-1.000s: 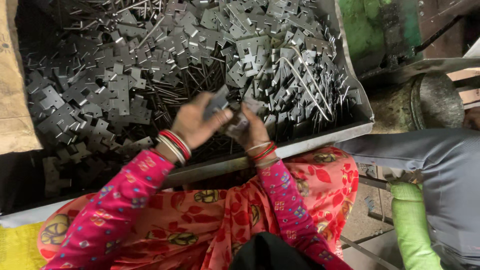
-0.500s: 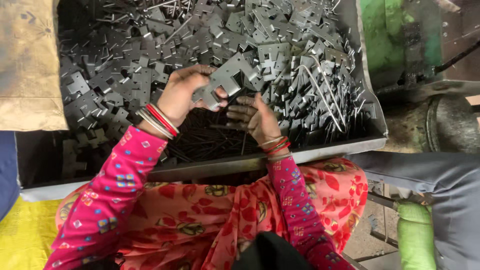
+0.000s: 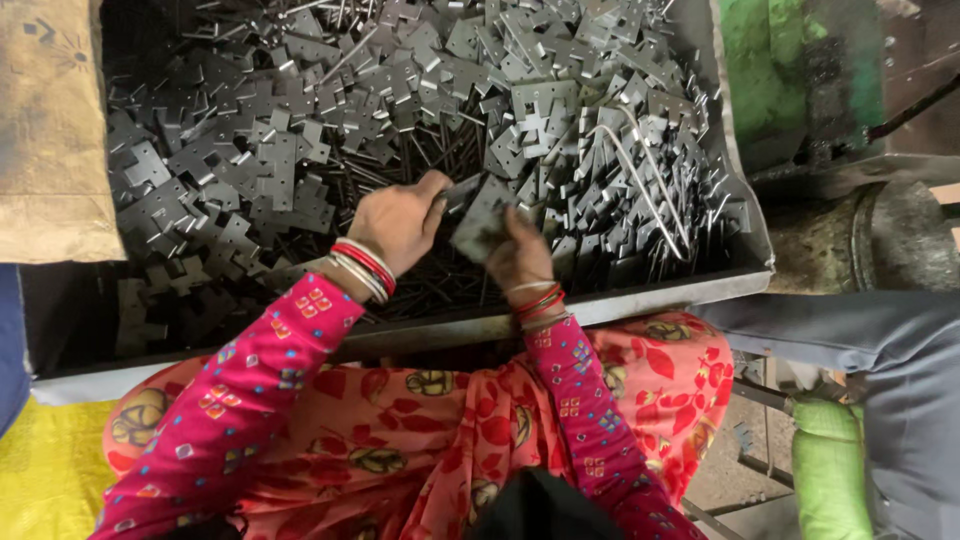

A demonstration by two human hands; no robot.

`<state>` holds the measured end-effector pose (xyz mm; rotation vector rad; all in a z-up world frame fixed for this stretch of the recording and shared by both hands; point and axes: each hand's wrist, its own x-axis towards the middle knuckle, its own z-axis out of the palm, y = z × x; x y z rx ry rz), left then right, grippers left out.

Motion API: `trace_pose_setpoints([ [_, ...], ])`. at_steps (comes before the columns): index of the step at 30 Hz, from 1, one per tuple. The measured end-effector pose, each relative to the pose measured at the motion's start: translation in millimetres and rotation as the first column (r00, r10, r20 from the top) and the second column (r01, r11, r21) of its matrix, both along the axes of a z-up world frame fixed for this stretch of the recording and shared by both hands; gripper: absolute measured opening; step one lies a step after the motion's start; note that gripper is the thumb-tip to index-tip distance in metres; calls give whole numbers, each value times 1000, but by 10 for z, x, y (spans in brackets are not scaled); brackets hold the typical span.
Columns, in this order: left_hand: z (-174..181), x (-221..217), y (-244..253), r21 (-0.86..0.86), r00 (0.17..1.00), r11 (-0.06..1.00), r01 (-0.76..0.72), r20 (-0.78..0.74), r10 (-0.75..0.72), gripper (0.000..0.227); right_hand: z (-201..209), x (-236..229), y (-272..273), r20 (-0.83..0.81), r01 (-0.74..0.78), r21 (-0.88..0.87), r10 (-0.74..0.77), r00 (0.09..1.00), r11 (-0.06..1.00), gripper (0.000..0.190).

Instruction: The person sits on the floor and sorts small metal brackets and pins from a large bin, picking up items by hand and moving them within the bin. Another person occasionally assists by adding more parts to the bin.

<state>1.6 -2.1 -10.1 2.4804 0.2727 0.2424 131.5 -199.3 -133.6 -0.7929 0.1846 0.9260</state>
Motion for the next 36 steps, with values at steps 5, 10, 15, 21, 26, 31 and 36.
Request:
trace_pose_setpoints([
  [5,-372,-49,0,184,897,934,306,-384,-218,30,-176,325,-275,189,258,61,-265,945,964,28],
  [10,-804,-168,-326,357,846,783,509,-377,-377,49,131,428,-363,128,318,96,-328,936,943,48],
  [15,-668,-46,-144,83,909,950,301,-326,-259,30,613,154,-326,128,194,254,-231,964,948,93],
  [21,-301,79,66,-434,998,900,-29,-59,4,28,630,-104,16,-15,-81,-200,79,997,976,72],
  [26,-201,-46,-271,-276,988,960,-47,129,85,24,395,-220,96,-61,-193,-74,189,980,978,67],
  [31,-166,-4,-218,-389,950,894,-225,116,289,19,327,-236,-30,116,-339,-161,359,926,927,36],
  [36,-251,-26,-270,-345,969,910,-231,0,246,23,437,-242,-10,167,-175,-188,207,964,966,36],
])
